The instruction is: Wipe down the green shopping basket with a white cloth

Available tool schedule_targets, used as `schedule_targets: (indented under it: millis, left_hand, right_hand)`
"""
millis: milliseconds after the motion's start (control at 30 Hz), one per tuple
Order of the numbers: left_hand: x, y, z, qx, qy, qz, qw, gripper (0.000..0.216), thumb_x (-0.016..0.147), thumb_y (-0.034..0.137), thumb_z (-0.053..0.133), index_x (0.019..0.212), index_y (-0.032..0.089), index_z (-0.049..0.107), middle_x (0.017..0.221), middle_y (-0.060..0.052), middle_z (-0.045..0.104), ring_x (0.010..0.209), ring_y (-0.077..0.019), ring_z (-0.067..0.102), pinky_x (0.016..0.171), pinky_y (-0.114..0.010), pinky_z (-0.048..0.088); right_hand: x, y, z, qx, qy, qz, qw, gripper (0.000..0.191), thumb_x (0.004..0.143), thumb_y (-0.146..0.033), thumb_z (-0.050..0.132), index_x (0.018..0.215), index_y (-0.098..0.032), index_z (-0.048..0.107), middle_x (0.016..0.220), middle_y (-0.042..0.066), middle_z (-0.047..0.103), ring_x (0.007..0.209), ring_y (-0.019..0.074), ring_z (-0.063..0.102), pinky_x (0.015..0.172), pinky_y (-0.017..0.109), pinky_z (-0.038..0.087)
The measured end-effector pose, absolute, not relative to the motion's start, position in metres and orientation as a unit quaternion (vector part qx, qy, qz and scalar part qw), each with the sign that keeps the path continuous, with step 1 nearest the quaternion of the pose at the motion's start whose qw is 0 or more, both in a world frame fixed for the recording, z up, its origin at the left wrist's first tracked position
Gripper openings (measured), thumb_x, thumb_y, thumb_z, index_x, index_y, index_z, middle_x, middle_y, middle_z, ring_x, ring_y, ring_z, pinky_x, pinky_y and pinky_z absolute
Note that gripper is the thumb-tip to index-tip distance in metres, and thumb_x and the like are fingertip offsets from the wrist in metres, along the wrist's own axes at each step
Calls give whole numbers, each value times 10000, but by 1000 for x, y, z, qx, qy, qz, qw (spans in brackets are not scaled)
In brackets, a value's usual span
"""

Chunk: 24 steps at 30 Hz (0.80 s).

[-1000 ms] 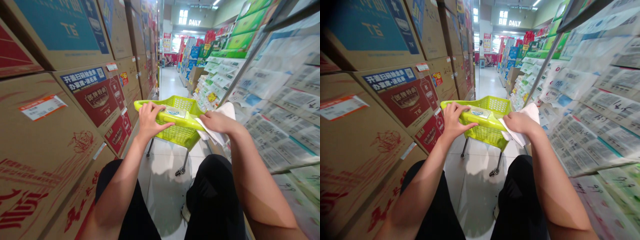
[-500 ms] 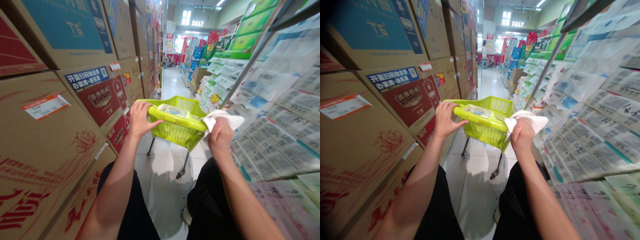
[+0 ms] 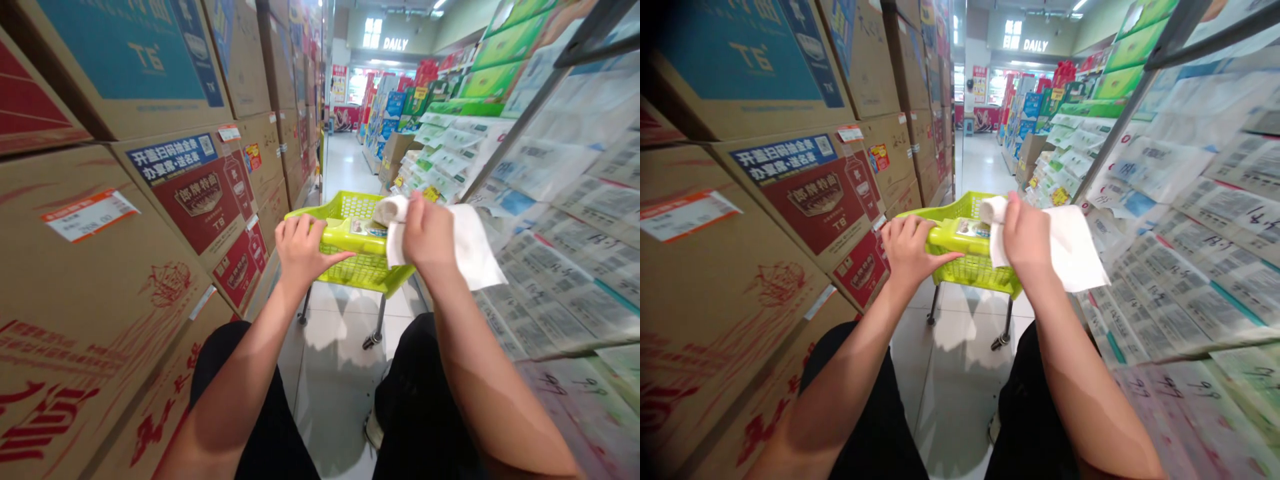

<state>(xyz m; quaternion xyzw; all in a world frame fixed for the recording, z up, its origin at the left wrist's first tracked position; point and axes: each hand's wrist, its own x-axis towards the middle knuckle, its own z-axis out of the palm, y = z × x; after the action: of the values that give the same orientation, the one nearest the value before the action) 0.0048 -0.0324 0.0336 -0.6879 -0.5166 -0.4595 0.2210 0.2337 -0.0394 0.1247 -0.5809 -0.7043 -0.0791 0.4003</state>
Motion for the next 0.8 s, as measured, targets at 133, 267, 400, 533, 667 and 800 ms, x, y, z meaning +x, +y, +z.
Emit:
schedule_targets:
  millis: [133, 267, 400, 533, 667, 800]
  left_hand:
    - [7, -35, 38, -687, -526, -448, 225, 680, 769, 877, 590, 1027, 256, 690, 1020, -122, 667, 1072, -366, 571, 991, -552, 369]
    - [4, -33, 40, -691, -521, -446, 230, 664, 783, 865, 588, 1022, 253, 683, 1021, -118, 670, 1066, -361, 568, 984, -543, 368]
    - [0, -32, 47, -709, -509, -430, 231, 660, 768, 867, 607, 998, 253, 680, 1011, -110, 675, 1039, -348, 568, 953, -531, 379]
    - [-1, -37, 60, -745, -489, -406, 203, 616, 800, 835, 600, 993, 257, 689, 987, -93, 684, 1010, -331, 569, 896, -509, 401]
    - [6, -45, 74, -754, -491, -383, 208, 516, 870, 733, 595, 1026, 251, 692, 974, -86, 698, 988, -320, 591, 853, -494, 431]
    - [19, -46, 90, -764, -493, -379, 172, 444, 902, 531, 634, 1242, 245, 637, 1113, -83, 716, 1004, -302, 647, 854, -471, 479]
  right_hand:
    - [199, -53, 117, -474, -837, -65, 266, 571, 1098, -419, 210, 1279, -186, 699, 1279, 142, 740, 1235, 289, 655, 1039, 421, 469]
    - [209, -62, 106, -456, -852, -124, 225, 576, 1082, -415, 308, 1533, -125, 517, 1584, 159, 521, 1495, 328, 441, 1219, 520, 336]
    - [232, -62, 105, -486, -836, -145, 210, 586, 1063, -480, 388, 1571, -209, 494, 1618, 162, 473, 1496, 384, 411, 1168, 584, 377]
    - [245, -55, 113, -469, -845, -90, 242, 564, 1068, -537, 356, 1449, -216, 621, 1456, 168, 623, 1342, 350, 552, 1097, 529, 441]
    - [249, -37, 124, -482, -793, 27, 372, 732, 1063, -670, 200, 1067, -188, 751, 950, 113, 748, 904, 274, 688, 834, 408, 538]
    - [239, -17, 139, -449, -757, 89, 467, 812, 1032, -748, 135, 1113, -212, 740, 858, 67, 731, 847, 248, 688, 776, 372, 545]
